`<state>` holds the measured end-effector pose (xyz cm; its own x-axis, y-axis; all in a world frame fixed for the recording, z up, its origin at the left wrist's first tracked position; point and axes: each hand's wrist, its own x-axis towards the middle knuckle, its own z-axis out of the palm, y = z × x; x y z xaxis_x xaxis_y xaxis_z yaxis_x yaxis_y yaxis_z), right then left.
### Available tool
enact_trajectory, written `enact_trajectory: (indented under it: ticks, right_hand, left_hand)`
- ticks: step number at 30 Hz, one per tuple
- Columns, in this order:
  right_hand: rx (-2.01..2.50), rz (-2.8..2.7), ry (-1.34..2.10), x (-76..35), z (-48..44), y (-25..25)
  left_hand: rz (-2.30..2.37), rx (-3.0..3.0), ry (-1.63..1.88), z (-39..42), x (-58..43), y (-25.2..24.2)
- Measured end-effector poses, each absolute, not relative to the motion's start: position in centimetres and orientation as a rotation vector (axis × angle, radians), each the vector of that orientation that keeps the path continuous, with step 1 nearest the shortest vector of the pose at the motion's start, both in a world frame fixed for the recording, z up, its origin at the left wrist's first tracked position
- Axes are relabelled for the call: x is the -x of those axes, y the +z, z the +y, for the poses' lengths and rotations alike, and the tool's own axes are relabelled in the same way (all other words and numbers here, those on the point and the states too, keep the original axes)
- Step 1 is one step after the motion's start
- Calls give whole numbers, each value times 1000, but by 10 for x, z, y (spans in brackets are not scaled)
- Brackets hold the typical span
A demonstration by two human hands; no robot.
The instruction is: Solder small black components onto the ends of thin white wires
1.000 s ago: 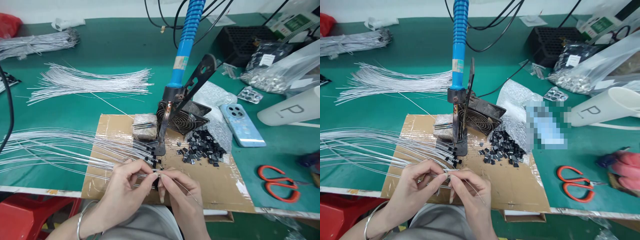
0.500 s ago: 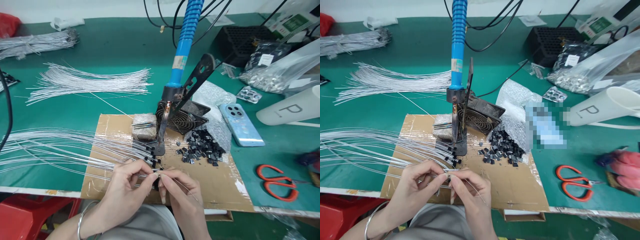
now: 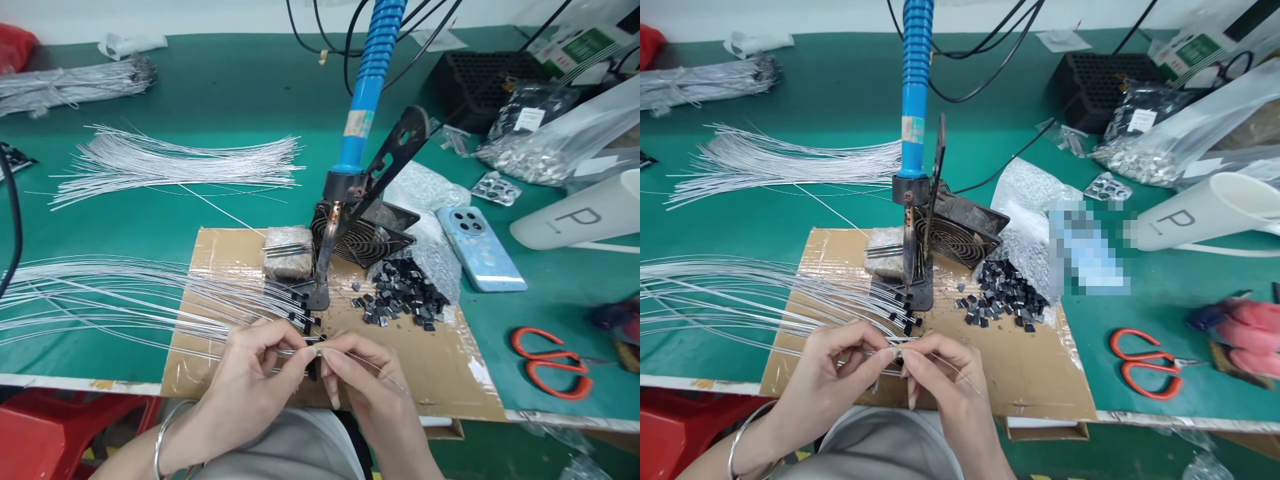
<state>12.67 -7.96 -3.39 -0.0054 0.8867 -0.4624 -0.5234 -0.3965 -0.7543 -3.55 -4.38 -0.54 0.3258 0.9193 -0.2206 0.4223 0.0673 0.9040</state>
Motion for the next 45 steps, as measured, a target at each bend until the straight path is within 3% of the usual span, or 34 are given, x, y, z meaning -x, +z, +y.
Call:
enact_trajectory:
  ticks: [26, 45]
  right_hand:
    - [1160, -433, 1698, -131, -75, -35]
    - [1128, -403, 1495, -116, -82, -38]
  left_hand:
    - [1310, -1568, 649, -45, 31, -7]
    - [1268, -1241, 810, -51, 20, -15]
